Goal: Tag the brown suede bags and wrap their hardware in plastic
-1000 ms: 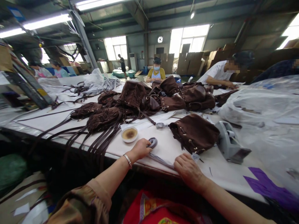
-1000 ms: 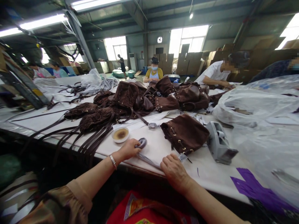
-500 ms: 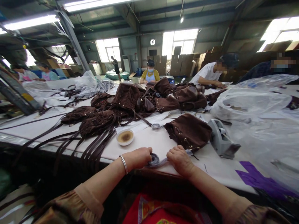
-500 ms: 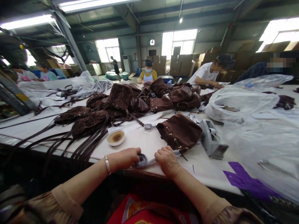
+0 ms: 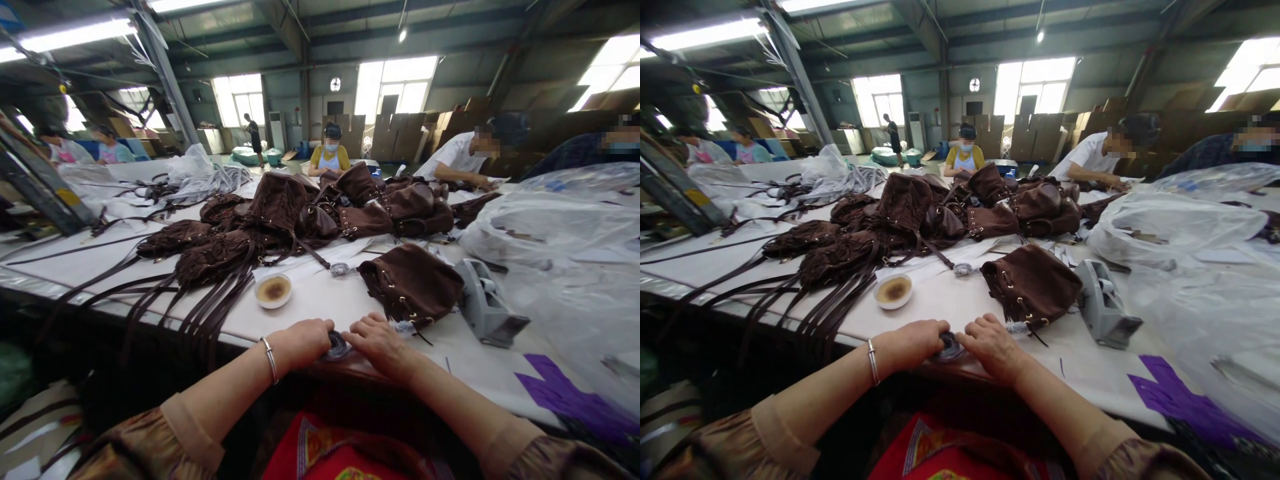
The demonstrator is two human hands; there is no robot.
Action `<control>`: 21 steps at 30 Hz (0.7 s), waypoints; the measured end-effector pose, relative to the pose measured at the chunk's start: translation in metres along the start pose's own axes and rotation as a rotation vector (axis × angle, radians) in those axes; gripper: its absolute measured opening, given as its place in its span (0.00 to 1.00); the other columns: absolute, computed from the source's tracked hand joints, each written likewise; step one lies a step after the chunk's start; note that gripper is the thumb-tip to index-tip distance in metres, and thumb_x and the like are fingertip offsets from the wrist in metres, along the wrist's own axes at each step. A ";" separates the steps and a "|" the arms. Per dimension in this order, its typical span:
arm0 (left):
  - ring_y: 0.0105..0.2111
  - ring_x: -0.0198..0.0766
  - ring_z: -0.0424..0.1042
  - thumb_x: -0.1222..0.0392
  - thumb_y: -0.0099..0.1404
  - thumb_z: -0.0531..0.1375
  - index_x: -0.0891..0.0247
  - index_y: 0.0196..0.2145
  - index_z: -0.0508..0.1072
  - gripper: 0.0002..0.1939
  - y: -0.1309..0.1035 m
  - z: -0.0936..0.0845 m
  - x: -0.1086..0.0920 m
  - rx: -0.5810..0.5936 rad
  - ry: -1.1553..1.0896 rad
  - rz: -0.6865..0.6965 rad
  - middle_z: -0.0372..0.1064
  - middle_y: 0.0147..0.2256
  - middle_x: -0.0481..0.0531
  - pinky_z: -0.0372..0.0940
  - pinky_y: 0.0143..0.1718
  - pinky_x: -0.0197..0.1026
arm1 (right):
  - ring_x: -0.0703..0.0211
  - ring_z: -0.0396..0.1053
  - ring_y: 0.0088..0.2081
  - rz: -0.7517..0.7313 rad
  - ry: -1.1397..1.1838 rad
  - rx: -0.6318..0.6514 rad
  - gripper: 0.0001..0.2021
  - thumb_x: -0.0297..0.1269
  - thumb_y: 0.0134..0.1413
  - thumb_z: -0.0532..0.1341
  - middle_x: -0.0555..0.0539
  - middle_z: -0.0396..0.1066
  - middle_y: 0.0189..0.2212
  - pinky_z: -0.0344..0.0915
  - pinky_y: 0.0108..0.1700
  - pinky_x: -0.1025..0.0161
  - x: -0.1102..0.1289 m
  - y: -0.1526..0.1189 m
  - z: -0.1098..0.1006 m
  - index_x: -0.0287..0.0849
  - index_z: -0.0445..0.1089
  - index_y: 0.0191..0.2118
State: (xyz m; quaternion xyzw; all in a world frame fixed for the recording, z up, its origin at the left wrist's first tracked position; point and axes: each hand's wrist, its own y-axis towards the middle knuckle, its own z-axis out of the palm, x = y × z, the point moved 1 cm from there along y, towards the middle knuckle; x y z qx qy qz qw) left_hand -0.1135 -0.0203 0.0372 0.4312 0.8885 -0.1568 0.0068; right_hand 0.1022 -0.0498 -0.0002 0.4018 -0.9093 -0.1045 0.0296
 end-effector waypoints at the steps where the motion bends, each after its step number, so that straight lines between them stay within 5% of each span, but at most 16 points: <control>1: 0.36 0.46 0.74 0.67 0.63 0.54 0.65 0.44 0.71 0.11 0.001 0.001 -0.001 -0.004 -0.027 -0.025 0.74 0.38 0.59 0.65 0.36 0.41 | 0.55 0.64 0.39 -0.031 0.019 0.015 0.11 0.34 0.65 0.57 0.47 0.72 0.37 0.50 0.44 0.56 0.003 0.002 -0.001 0.46 0.69 0.52; 5: 0.38 0.47 0.75 0.67 0.65 0.53 0.65 0.44 0.70 0.12 0.001 0.000 -0.002 -0.014 -0.084 -0.079 0.74 0.39 0.59 0.66 0.38 0.42 | 0.54 0.63 0.38 -0.062 0.060 0.070 0.12 0.37 0.66 0.56 0.46 0.72 0.35 0.51 0.42 0.55 0.008 0.011 -0.001 0.44 0.69 0.52; 11: 0.43 0.46 0.73 0.64 0.64 0.56 0.64 0.41 0.75 0.10 -0.004 -0.001 0.000 -0.039 -0.069 0.060 0.71 0.45 0.60 0.67 0.45 0.43 | 0.53 0.64 0.39 -0.045 0.103 0.091 0.14 0.45 0.66 0.55 0.45 0.72 0.35 0.53 0.39 0.56 0.008 0.014 0.013 0.46 0.72 0.48; 17: 0.45 0.48 0.72 0.62 0.63 0.57 0.63 0.46 0.75 0.15 -0.001 0.022 -0.005 -0.147 -0.089 -0.024 0.70 0.49 0.61 0.68 0.47 0.44 | 0.53 0.65 0.37 -0.011 0.158 0.056 0.18 0.49 0.65 0.56 0.44 0.73 0.35 0.56 0.40 0.56 0.011 0.009 0.019 0.41 0.69 0.51; 21: 0.53 0.50 0.69 0.65 0.62 0.56 0.66 0.55 0.70 0.23 -0.003 0.033 -0.003 -0.212 -0.124 -0.060 0.67 0.57 0.62 0.66 0.53 0.46 | 0.54 0.66 0.36 0.102 0.217 -0.030 0.14 0.40 0.62 0.60 0.44 0.73 0.34 0.57 0.41 0.57 0.010 -0.002 0.029 0.37 0.69 0.49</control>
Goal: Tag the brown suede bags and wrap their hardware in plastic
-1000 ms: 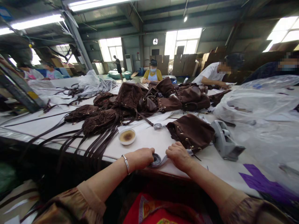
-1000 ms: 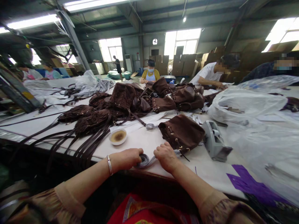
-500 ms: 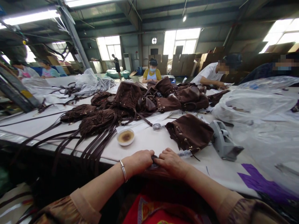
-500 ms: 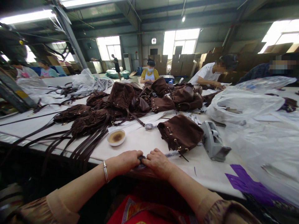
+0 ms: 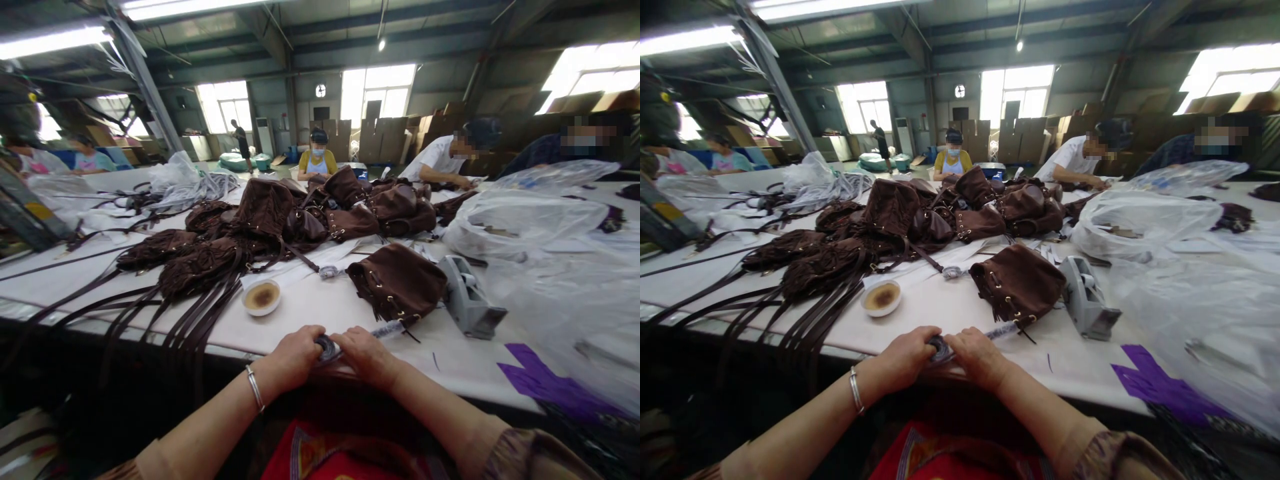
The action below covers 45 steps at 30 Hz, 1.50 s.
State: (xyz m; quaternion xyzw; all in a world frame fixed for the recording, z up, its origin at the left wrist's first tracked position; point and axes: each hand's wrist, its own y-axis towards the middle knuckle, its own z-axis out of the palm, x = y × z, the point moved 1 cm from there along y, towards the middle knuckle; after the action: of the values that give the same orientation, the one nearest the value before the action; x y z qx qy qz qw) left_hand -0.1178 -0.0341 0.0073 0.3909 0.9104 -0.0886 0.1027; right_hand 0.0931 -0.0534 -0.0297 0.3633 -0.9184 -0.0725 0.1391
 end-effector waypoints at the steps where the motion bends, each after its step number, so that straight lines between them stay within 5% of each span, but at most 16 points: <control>1: 0.54 0.50 0.68 0.65 0.62 0.56 0.66 0.55 0.70 0.23 -0.001 -0.001 0.001 0.006 -0.001 0.013 0.65 0.58 0.62 0.65 0.54 0.46 | 0.54 0.66 0.36 0.009 -0.004 -0.013 0.08 0.35 0.62 0.59 0.45 0.73 0.33 0.57 0.41 0.58 -0.001 -0.003 0.002 0.38 0.70 0.44; 5: 0.60 0.50 0.62 0.67 0.62 0.55 0.68 0.49 0.75 0.18 -0.006 -0.011 0.002 0.056 0.039 0.110 0.61 0.62 0.60 0.63 0.58 0.45 | 0.57 0.64 0.33 -0.041 -0.041 -0.031 0.07 0.30 0.61 0.60 0.47 0.71 0.29 0.54 0.38 0.60 -0.003 -0.011 0.001 0.40 0.69 0.30; 10: 0.63 0.51 0.57 0.67 0.63 0.55 0.69 0.39 0.78 0.12 -0.009 -0.020 0.000 0.065 0.098 0.226 0.57 0.64 0.60 0.59 0.62 0.44 | 0.58 0.62 0.31 -0.061 -0.047 -0.035 0.13 0.41 0.60 0.63 0.47 0.70 0.26 0.51 0.36 0.59 -0.001 -0.009 -0.009 0.40 0.69 0.27; 13: 0.65 0.51 0.55 0.68 0.63 0.55 0.69 0.40 0.78 0.12 -0.011 -0.022 -0.004 0.068 0.119 0.255 0.55 0.65 0.60 0.57 0.63 0.45 | 0.57 0.63 0.34 -0.029 -0.047 -0.032 0.08 0.35 0.58 0.63 0.47 0.71 0.28 0.51 0.37 0.59 -0.004 -0.001 -0.013 0.41 0.70 0.28; 19: 0.66 0.50 0.53 0.68 0.64 0.54 0.71 0.47 0.75 0.16 -0.019 -0.015 -0.019 -0.006 0.071 0.208 0.57 0.64 0.63 0.54 0.66 0.46 | 0.56 0.62 0.39 0.021 -0.104 -0.006 0.07 0.28 0.58 0.61 0.47 0.72 0.32 0.50 0.40 0.58 -0.015 0.015 -0.014 0.43 0.74 0.31; 25: 0.66 0.60 0.50 0.51 0.62 0.64 0.70 0.47 0.75 0.22 -0.018 0.016 -0.034 -0.156 -0.019 0.008 0.56 0.64 0.69 0.59 0.63 0.58 | 0.56 0.61 0.38 0.075 -0.141 0.001 0.07 0.31 0.60 0.61 0.47 0.71 0.32 0.50 0.40 0.58 -0.015 0.012 -0.009 0.42 0.74 0.31; 31: 0.66 0.58 0.53 0.69 0.61 0.58 0.68 0.39 0.74 0.09 -0.009 0.034 -0.036 -0.321 -0.008 -0.128 0.57 0.63 0.68 0.56 0.64 0.63 | 0.54 0.63 0.41 0.101 -0.104 -0.033 0.06 0.32 0.60 0.61 0.46 0.73 0.36 0.53 0.44 0.57 -0.013 0.007 -0.010 0.43 0.75 0.33; 34: 0.66 0.60 0.52 0.69 0.61 0.57 0.68 0.37 0.74 0.08 -0.012 0.029 -0.034 -0.333 -0.025 -0.117 0.57 0.63 0.69 0.53 0.63 0.67 | 0.51 0.64 0.47 0.114 -0.060 -0.202 0.09 0.30 0.62 0.58 0.43 0.72 0.46 0.56 0.50 0.53 0.001 -0.005 -0.019 0.45 0.75 0.43; 39: 0.65 0.52 0.54 0.61 0.68 0.53 0.66 0.33 0.73 0.11 -0.030 0.007 -0.051 -0.299 -0.368 -0.077 0.58 0.63 0.65 0.54 0.65 0.57 | 0.52 0.68 0.45 0.282 0.288 -0.478 0.11 0.32 0.65 0.54 0.42 0.72 0.43 0.65 0.50 0.55 0.045 -0.057 -0.024 0.43 0.70 0.49; 42: 0.62 0.45 0.60 0.57 0.72 0.50 0.64 0.32 0.75 0.17 -0.039 -0.001 -0.076 -0.166 -0.708 -0.037 0.66 0.58 0.58 0.58 0.63 0.47 | 0.55 0.71 0.42 0.478 0.586 -0.452 0.09 0.38 0.67 0.53 0.45 0.73 0.40 0.69 0.45 0.59 0.067 -0.089 -0.018 0.45 0.70 0.45; 45: 0.59 0.43 0.63 0.53 0.74 0.47 0.62 0.50 0.74 0.20 -0.039 0.000 -0.102 -0.097 -0.947 -0.015 0.65 0.59 0.55 0.57 0.63 0.45 | 0.53 0.72 0.45 0.598 0.732 -0.389 0.13 0.42 0.68 0.51 0.44 0.73 0.45 0.71 0.48 0.58 0.083 -0.109 -0.015 0.46 0.68 0.49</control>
State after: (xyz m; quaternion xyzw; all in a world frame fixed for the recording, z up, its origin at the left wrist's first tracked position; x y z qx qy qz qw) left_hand -0.0773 -0.1312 0.0365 0.2958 0.7692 -0.2151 0.5240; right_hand 0.1109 -0.1901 -0.0242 0.0535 -0.8428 -0.0671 0.5313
